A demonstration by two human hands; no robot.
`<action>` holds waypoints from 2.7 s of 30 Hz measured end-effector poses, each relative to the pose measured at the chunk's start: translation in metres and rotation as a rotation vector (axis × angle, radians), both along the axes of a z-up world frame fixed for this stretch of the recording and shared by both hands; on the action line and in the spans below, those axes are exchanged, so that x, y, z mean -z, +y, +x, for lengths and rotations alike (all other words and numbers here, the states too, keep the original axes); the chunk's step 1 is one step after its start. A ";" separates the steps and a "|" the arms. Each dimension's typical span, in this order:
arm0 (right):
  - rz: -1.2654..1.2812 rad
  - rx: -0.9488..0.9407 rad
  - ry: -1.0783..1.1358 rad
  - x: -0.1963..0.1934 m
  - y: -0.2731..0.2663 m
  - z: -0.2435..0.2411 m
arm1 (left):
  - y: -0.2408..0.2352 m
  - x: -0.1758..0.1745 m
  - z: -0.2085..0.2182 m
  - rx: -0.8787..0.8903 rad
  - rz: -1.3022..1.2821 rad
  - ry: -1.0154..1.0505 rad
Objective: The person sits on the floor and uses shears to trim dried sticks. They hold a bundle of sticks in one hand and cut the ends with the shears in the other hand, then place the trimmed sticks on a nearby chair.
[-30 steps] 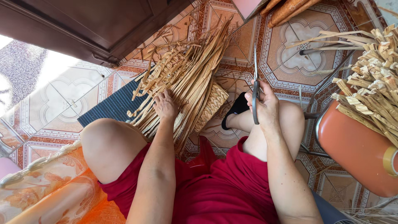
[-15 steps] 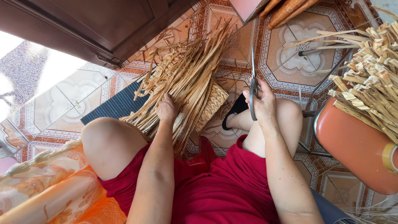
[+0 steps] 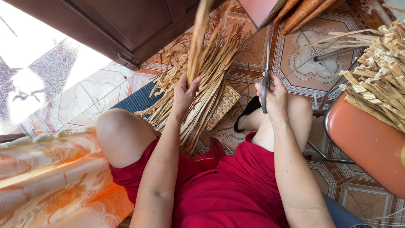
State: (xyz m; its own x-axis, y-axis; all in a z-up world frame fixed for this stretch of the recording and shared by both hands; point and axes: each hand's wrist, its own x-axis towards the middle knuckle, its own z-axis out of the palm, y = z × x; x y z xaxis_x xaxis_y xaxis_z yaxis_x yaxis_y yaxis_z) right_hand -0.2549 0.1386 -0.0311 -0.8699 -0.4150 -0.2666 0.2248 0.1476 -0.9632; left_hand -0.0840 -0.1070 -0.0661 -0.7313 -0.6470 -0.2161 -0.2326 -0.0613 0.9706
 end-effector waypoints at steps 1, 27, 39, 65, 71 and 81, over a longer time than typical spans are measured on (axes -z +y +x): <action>-0.006 0.004 0.001 0.000 0.000 0.001 | 0.001 -0.013 0.001 -0.022 0.074 0.114; -0.262 -0.011 -0.001 -0.018 0.015 0.016 | -0.011 -0.080 0.051 -0.100 0.836 0.622; -0.545 -0.167 -0.060 -0.062 0.000 0.119 | 0.017 -0.045 0.064 -0.104 0.966 0.604; 0.481 -0.383 0.500 0.018 -0.014 0.166 | 0.062 0.007 0.048 0.034 0.475 0.199; 0.285 -0.438 0.420 0.069 -0.008 0.172 | 0.048 0.002 0.047 0.024 0.166 0.273; 0.236 -0.770 -0.048 0.075 -0.003 0.184 | 0.011 -0.072 0.067 -0.142 0.429 0.599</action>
State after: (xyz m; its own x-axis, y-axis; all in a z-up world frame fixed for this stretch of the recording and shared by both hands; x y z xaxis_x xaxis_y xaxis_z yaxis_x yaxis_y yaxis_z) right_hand -0.0704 0.1358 -0.1064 -0.3483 -0.8212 -0.4521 0.0174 0.4766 -0.8790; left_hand -0.0171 -0.0956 0.0059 -0.7188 -0.6924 -0.0620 0.3665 -0.4532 0.8126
